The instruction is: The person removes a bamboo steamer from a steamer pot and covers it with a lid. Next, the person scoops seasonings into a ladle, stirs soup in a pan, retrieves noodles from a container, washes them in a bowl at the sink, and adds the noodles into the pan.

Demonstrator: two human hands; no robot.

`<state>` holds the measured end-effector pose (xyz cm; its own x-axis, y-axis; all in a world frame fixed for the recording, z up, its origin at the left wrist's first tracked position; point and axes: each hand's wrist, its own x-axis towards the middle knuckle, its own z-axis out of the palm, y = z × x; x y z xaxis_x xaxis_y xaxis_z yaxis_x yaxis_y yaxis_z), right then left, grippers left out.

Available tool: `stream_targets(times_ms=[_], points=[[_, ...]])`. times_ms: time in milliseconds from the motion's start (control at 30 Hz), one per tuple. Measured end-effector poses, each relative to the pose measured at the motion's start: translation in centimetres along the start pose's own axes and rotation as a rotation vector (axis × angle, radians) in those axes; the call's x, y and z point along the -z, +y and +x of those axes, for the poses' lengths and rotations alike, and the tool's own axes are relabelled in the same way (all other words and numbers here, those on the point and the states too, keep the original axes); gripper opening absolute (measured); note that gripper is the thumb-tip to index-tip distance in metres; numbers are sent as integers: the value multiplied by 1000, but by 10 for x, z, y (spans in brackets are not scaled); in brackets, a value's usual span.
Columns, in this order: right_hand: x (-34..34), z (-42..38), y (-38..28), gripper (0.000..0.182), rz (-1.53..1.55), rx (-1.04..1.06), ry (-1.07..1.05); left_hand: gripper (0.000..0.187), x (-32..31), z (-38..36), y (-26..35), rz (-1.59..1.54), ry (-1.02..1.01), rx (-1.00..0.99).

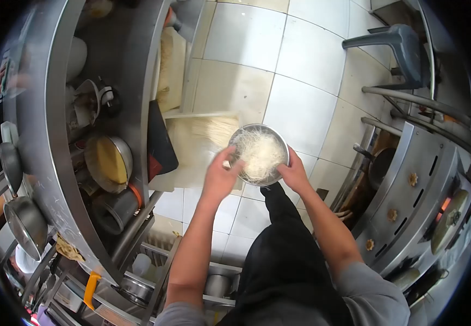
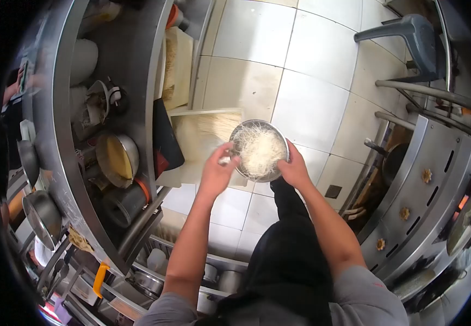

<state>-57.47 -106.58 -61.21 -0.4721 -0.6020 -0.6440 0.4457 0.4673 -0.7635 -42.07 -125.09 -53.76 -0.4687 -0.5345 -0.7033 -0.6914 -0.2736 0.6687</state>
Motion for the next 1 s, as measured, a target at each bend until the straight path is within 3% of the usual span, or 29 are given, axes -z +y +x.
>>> stream_targets(times_ms=[33, 100, 167, 200, 267, 367, 433, 533, 600, 667, 733, 800, 900, 1000], points=[[1, -2, -5, 71, 1, -4, -11, 42, 2, 10, -8, 246, 211, -113], [5, -4, -22, 71, 20, -50, -23, 45, 24, 50, -41, 357, 239, -126], [14, -2, -22, 70, 24, -74, -16, 49, 35, 99, -74, 825, 310, -466], [21, 0, -17, 69, -35, -56, -18, 49, 41, 126, -84, 821, 311, -468], [27, -2, -20, 66, -64, -65, 15, 59, 46, 174, -97, 1306, 14, -393], [42, -5, -15, 63, -82, -86, 54, 70, 37, 209, -107, 1490, -183, -317], [48, -7, -4, 63, -69, -86, 63, 71, 29, 219, -112, 1510, -152, -300], [55, -14, 8, 63, -22, -110, 80, 58, 16, 210, -116, 1528, -72, -329], [56, -16, 12, 63, -34, -133, 90, 39, 11, 190, -115, 1578, -124, -289], [54, -17, 11, 63, -17, -126, 92, 24, 11, 149, -146, 1488, 132, -494], [52, -20, 7, 62, -3, -121, 96, 26, 14, 104, -178, 1504, 91, -497], [50, -22, 2, 61, -4, -143, 104, 29, 20, 61, -175, 1541, -293, -239], [48, -24, -3, 60, 1, -132, 117, 32, 22, 56, -151, 1329, -159, -348], [52, -24, 3, 60, -20, -137, 127, 37, 23, 114, -131, 1072, 26, -523]])
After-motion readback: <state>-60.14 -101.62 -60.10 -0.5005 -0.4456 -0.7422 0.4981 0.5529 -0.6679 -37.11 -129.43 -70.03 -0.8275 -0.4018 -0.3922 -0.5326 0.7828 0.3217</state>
